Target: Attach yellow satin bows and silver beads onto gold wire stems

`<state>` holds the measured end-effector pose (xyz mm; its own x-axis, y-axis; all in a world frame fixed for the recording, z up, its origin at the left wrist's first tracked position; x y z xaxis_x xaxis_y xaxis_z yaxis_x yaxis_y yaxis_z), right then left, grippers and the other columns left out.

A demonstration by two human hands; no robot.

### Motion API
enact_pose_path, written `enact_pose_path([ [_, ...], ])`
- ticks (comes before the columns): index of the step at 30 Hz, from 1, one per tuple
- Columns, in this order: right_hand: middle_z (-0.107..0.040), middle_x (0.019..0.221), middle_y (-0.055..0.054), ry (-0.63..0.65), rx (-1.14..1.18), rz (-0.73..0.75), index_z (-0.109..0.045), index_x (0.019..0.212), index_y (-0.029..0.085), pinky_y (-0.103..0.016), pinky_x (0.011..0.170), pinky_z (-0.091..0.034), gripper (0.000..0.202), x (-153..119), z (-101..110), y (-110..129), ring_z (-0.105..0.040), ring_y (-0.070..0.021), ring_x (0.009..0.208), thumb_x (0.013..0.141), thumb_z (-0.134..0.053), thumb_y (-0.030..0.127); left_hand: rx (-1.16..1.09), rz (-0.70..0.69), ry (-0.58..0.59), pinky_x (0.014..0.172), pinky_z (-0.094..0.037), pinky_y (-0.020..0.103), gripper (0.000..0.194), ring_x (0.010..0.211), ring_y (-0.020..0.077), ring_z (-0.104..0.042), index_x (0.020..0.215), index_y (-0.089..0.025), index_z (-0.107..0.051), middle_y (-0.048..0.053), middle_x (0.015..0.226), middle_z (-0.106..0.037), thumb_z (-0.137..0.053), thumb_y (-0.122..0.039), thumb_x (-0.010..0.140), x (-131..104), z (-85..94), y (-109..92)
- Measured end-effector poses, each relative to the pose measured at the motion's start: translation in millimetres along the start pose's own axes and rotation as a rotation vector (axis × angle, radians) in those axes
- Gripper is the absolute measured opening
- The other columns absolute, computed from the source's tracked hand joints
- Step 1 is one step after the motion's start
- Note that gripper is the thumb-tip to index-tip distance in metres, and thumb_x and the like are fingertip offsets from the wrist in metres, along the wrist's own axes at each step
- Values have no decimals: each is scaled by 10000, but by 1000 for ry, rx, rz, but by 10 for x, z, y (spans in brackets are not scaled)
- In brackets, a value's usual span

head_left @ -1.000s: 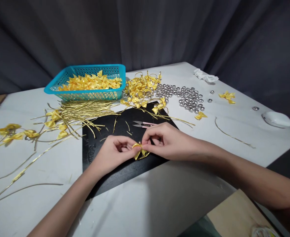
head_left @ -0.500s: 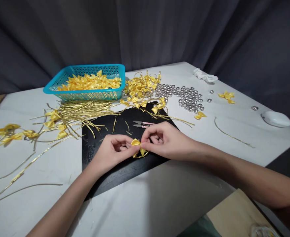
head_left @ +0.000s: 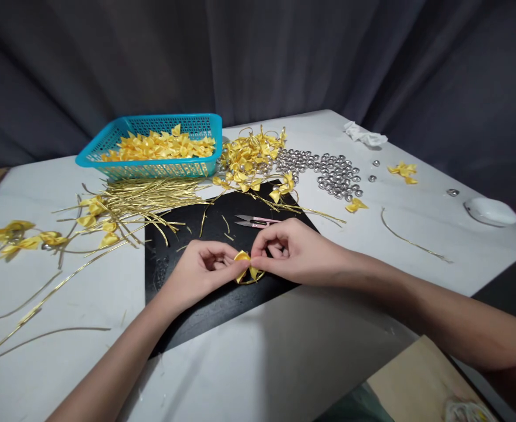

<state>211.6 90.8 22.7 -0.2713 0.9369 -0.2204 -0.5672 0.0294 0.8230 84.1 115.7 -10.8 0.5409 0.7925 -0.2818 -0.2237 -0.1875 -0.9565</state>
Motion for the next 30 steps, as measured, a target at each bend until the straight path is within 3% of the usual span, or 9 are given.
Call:
enact_pose_path([
  [7,-393,489,72,-30,7,105,-591,694,128,-176,427,-263,84,19,2,13,-340,-43,452,747,-608,191,-87,-34,17,468,-411,125,86,444,55,-532,526,-128,-683,-5,482,-644,-745,-143,584,25,27,17],
  [11,-565,892,-34,-180,395,126,-522,957,150,-212,672,-447,180,48,36,-30,-530,-95,770,818,-560,257,-361,-77,-102,488,-447,117,85,450,53,-559,549,-153,-687,-18,489,-650,-709,-174,628,48,168,33],
  [14,-536,1090,-69,-24,599,139,-435,1127,164,-247,882,-424,314,72,-123,-28,-537,-102,981,834,-540,206,-488,-55,-173,452,-431,100,94,416,40,-536,516,-140,-664,-21,466,-631,-714,-164,593,63,220,49],
  [16,-551,1030,-54,146,637,117,-442,1117,157,-232,799,-450,306,66,-259,-17,-568,-88,864,830,-543,185,-523,-46,-197,443,-426,94,91,408,37,-532,511,-131,-657,-22,451,-616,-716,-158,574,69,230,41],
  [18,-559,860,-18,273,570,84,-508,1022,137,-200,591,-427,188,42,-346,-15,-509,-56,606,864,-505,238,-554,-49,-235,438,-419,90,93,409,37,-530,506,-131,-647,-30,442,-602,-718,-151,563,70,248,33],
  [20,-515,714,12,270,440,112,-565,887,123,-191,488,-339,213,29,-322,-1,-391,-47,500,901,-446,299,-578,-63,-294,432,-408,86,95,418,34,-527,510,-139,-640,-40,454,-599,-719,-151,561,68,279,35],
  [23,-444,619,32,61,221,268,-575,775,131,-192,507,-309,267,16,-121,70,-361,-66,532,909,-431,312,-530,-106,-353,448,-402,86,104,437,30,-520,512,-149,-634,-54,468,-595,-713,-158,580,65,302,40],
  [26,-487,626,24,-119,-8,416,-570,789,138,-194,536,-322,254,-34,56,149,-401,-71,540,918,-412,289,-337,-159,-351,486,-409,107,127,460,40,-518,516,-151,-636,-48,476,-605,-704,-172,621,58,282,31],
  [30,-588,703,-17,-175,-204,524,-569,822,139,-194,596,-361,228,-91,141,218,-503,-89,610,926,-387,228,-100,-166,-272,480,-392,149,141,470,64,-506,562,-150,-655,-31,500,-621,-711,-232,662,46,224,31],
])
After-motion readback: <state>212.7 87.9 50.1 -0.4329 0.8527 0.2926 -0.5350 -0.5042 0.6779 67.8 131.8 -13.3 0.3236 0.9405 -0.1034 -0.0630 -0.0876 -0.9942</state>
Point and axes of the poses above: each hand's wrist, its own x-axis towards the middle knuckle, its own z-axis out of the back of the hand, y = z × x, the point moved 6 cm from there along x, towards the middle knuckle
